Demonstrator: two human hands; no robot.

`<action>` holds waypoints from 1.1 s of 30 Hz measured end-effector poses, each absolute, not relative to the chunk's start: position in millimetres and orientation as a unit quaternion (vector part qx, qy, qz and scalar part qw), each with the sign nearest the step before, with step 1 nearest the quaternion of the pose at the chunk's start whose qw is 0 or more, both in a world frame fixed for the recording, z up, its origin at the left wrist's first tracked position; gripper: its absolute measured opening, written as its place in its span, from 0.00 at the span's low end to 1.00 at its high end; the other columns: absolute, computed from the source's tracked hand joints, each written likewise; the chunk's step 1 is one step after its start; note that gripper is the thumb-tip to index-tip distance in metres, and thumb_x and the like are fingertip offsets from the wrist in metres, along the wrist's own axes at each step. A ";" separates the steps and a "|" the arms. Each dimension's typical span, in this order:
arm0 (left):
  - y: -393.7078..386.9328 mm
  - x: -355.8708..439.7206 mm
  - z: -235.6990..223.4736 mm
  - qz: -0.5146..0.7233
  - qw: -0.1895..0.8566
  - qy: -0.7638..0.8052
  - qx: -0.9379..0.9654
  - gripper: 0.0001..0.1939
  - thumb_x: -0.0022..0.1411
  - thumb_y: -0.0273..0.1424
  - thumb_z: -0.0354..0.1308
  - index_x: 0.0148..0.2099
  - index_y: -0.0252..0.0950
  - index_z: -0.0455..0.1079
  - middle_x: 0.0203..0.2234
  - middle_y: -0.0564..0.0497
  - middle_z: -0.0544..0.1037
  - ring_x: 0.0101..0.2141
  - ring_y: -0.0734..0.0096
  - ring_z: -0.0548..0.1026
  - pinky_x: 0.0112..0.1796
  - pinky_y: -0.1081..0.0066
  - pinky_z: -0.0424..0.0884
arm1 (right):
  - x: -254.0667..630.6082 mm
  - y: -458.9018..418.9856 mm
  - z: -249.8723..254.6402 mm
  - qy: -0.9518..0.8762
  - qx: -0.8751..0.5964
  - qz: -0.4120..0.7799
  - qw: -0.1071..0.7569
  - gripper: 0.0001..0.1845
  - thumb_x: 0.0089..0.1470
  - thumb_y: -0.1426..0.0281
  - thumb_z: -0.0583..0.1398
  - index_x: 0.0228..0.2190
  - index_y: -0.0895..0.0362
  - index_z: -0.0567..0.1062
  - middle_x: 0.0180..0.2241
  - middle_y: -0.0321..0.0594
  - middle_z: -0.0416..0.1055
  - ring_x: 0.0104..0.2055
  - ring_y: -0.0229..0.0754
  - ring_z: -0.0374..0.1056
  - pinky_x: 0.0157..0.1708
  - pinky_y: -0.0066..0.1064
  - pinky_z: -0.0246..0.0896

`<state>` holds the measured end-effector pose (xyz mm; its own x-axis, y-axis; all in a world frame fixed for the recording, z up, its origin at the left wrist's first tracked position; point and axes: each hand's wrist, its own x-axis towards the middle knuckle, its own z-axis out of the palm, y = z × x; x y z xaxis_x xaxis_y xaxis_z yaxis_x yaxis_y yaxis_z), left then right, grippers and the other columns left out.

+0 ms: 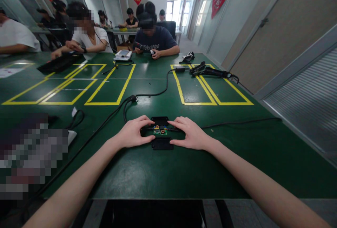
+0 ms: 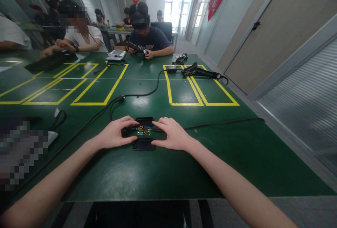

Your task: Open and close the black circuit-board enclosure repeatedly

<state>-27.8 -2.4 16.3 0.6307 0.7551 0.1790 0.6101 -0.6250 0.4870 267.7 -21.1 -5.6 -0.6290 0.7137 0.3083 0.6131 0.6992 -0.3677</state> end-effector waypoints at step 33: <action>-1.5 -31.9 21.5 0.278 0.130 0.371 0.877 0.11 0.64 0.27 0.49 0.34 0.36 0.72 0.25 0.52 0.74 0.26 0.72 0.71 0.31 0.74 0.66 | 269.8 -26.8 -0.4 -0.881 -0.357 0.093 0.297 0.17 0.72 0.66 0.51 0.44 0.56 0.78 0.36 0.46 0.79 0.37 0.46 0.76 0.38 0.37 0.71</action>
